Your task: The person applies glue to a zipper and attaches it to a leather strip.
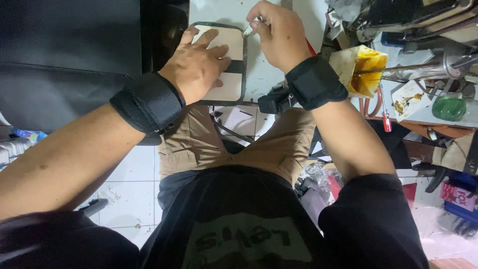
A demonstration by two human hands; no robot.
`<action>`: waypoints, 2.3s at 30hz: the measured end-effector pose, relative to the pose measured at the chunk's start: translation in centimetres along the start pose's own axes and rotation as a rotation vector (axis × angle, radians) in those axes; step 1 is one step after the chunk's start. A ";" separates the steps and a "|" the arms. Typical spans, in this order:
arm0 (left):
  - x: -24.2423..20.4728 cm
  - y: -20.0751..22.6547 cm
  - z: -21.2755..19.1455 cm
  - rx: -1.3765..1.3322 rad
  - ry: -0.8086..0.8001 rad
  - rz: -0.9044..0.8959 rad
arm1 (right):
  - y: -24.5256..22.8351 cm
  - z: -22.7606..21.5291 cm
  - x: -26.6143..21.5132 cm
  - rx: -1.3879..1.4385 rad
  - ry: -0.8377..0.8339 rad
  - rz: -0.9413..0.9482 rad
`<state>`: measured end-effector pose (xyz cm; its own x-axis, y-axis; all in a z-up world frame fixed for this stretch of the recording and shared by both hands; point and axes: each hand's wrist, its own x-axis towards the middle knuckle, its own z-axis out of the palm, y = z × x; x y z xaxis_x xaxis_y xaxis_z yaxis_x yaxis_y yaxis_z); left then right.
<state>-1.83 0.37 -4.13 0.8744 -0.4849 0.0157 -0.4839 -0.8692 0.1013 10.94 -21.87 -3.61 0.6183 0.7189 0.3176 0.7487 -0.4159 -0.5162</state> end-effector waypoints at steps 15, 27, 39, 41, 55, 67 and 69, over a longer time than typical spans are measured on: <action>0.0 0.1 0.2 0.014 -0.035 -0.004 | 0.6 0.6 -0.1 -0.015 -0.083 -0.037; 0.4 0.4 0.4 0.090 -0.060 -0.031 | -4.0 -0.4 -2.9 -0.066 -0.189 0.065; 0.5 0.3 0.7 0.078 -0.073 -0.023 | 0.3 0.2 0.2 -0.030 -0.063 0.071; 0.5 0.2 0.8 0.073 -0.075 -0.022 | 0.4 0.3 0.2 -0.020 -0.073 0.058; 0.9 0.5 0.8 0.125 -0.128 -0.063 | -4.9 -0.6 -3.3 -0.127 -0.154 -0.069; 1.0 0.4 0.1 0.088 -0.149 -0.035 | -1.5 -0.9 0.6 -0.090 -0.090 0.003; 1.1 0.4 0.1 0.071 -0.151 -0.037 | -0.9 -0.3 1.3 -0.039 -0.100 0.035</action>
<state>-1.12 -0.54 -4.22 0.8790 -0.4566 -0.1371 -0.4573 -0.8889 0.0287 11.09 -20.75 -2.47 0.6187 0.7547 0.2183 0.7371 -0.4616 -0.4935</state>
